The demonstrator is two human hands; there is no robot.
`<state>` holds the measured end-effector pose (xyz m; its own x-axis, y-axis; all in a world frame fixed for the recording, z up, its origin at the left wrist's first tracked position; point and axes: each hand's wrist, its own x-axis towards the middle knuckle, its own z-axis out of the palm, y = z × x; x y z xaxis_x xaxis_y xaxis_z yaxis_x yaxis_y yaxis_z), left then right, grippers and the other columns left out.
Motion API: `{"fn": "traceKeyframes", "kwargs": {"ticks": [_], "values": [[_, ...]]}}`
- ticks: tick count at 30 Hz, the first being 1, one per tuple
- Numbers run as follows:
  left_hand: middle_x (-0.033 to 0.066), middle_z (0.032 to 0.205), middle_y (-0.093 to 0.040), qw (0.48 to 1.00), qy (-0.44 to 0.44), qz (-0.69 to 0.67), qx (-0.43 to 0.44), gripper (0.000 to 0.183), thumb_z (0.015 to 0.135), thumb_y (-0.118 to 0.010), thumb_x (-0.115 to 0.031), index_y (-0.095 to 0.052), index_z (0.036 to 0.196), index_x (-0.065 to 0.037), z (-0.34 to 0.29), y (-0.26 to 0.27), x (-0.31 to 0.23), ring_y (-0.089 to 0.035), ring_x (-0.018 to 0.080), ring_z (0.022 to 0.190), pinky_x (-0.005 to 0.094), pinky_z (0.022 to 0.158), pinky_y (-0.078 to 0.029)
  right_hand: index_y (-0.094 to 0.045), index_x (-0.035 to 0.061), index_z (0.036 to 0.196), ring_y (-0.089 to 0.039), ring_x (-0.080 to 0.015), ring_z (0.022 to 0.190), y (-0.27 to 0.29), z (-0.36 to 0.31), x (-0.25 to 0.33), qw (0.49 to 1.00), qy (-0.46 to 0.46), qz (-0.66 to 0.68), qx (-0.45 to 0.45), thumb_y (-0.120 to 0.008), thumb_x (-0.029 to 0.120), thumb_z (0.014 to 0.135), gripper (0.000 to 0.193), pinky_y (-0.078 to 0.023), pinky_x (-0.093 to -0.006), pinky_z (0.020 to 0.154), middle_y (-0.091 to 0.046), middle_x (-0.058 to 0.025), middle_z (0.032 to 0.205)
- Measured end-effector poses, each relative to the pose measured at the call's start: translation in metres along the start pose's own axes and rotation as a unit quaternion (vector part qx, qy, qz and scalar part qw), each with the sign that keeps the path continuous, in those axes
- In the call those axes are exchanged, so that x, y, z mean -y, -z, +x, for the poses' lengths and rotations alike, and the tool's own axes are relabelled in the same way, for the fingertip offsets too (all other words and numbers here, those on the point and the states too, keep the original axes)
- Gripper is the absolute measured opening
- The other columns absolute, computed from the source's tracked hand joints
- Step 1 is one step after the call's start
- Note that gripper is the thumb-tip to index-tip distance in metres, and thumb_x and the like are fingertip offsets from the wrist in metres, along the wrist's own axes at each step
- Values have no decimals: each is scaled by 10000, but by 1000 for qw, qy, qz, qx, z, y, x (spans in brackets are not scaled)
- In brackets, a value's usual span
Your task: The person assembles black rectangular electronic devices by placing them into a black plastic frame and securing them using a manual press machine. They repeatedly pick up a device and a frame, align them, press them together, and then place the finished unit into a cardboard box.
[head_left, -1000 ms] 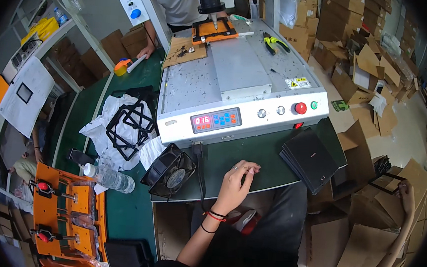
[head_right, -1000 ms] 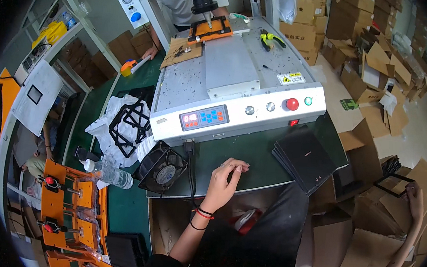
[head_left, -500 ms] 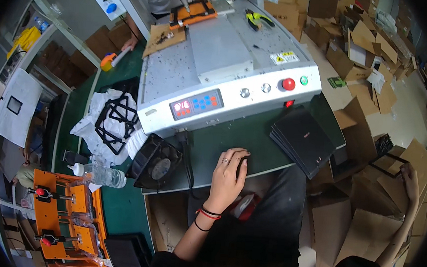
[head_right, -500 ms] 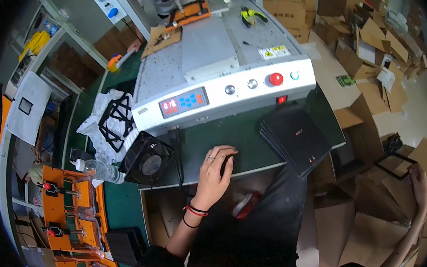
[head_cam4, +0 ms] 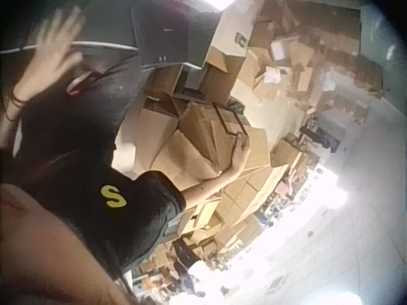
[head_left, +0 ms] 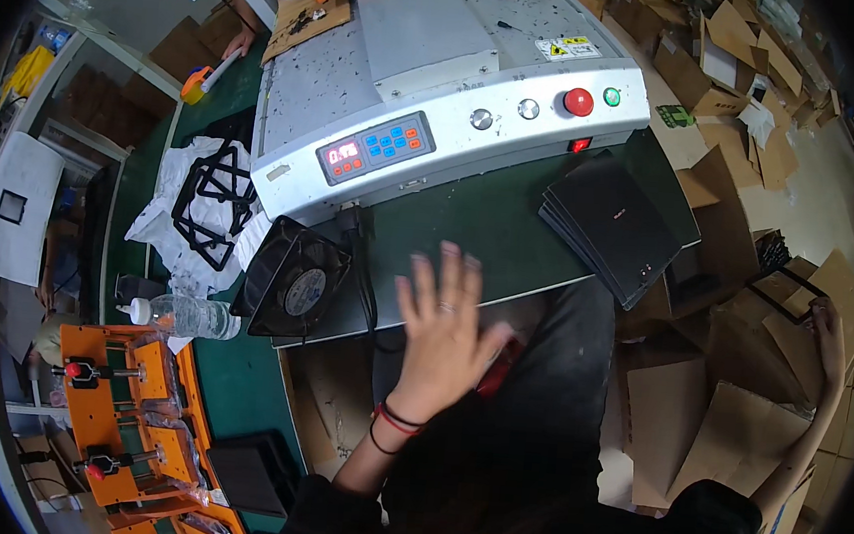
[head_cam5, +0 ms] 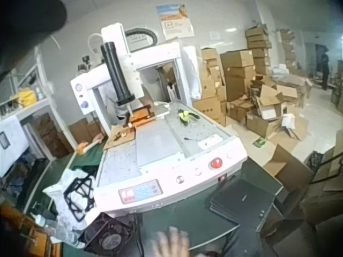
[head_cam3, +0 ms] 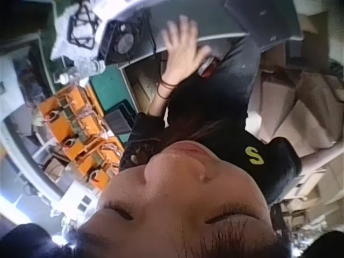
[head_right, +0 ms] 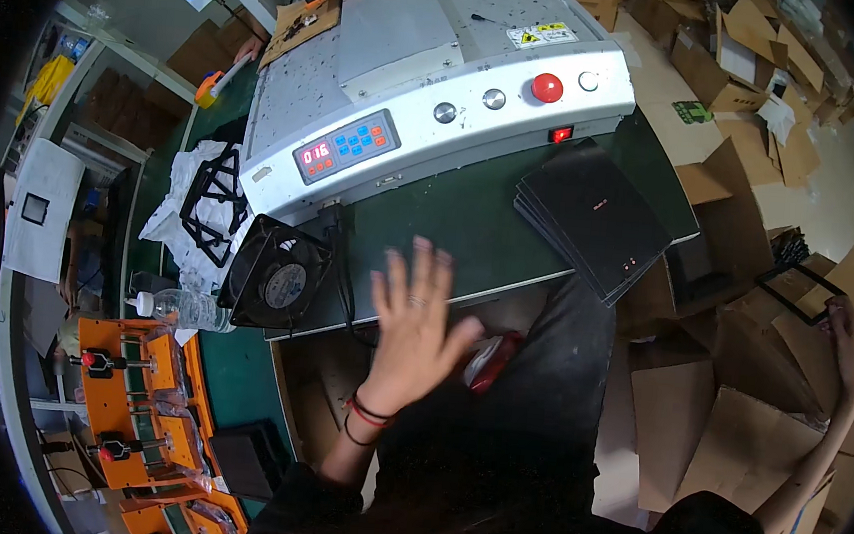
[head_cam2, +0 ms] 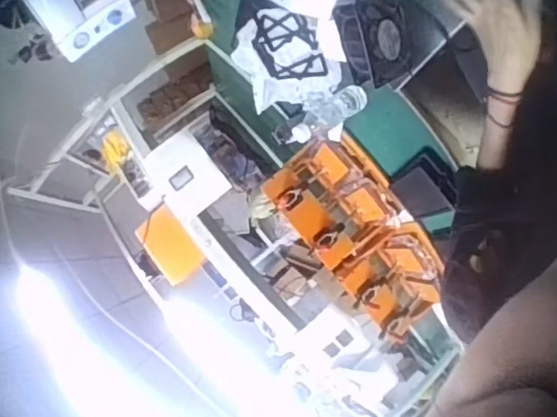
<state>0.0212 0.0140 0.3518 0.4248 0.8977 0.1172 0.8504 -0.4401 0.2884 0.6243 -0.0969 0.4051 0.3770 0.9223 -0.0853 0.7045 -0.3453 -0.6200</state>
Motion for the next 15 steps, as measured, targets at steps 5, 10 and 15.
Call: {"fn": "traceKeyframes", "kwargs": {"ticks": [5, 10, 15], "values": [[169, 1291, -526, 629, -165, -587, 482, 432, 968, -427, -207, -394, 1368, -49, -2, 34, 0, -513, 302, 1189, 424, 1050, -339, -543, 6, 1038, -526, -71, 749, 0, 1, -5, 1000, -3, 4, 16, -458, 218, 976, 237, -417, -224, 681, -539, -10, 813], [266, 1426, -287, 996, -40, -81, -25, 574, 929, -478, -358, -363, 1361, 3, 22, 9, 5, -252, 469, 1312, 543, 1070, -201, -543, 12, 1035, -523, -75, 735, 4, 0, -12, 999, -1, 30, 13, -469, 213, 973, 223, -421, -223, 678, -539, -12, 817], [209, 1401, -386, 798, -342, -422, 262, 455, 944, -491, -283, -432, 1324, -38, 7, 2, -24, -301, 372, 1341, 494, 1088, -227, -532, 15, 1092, -533, -89, 736, -1, 2, -28, 998, 3, 24, -50, -499, 172, 959, 209, -436, -235, 680, -538, -20, 824]]}}
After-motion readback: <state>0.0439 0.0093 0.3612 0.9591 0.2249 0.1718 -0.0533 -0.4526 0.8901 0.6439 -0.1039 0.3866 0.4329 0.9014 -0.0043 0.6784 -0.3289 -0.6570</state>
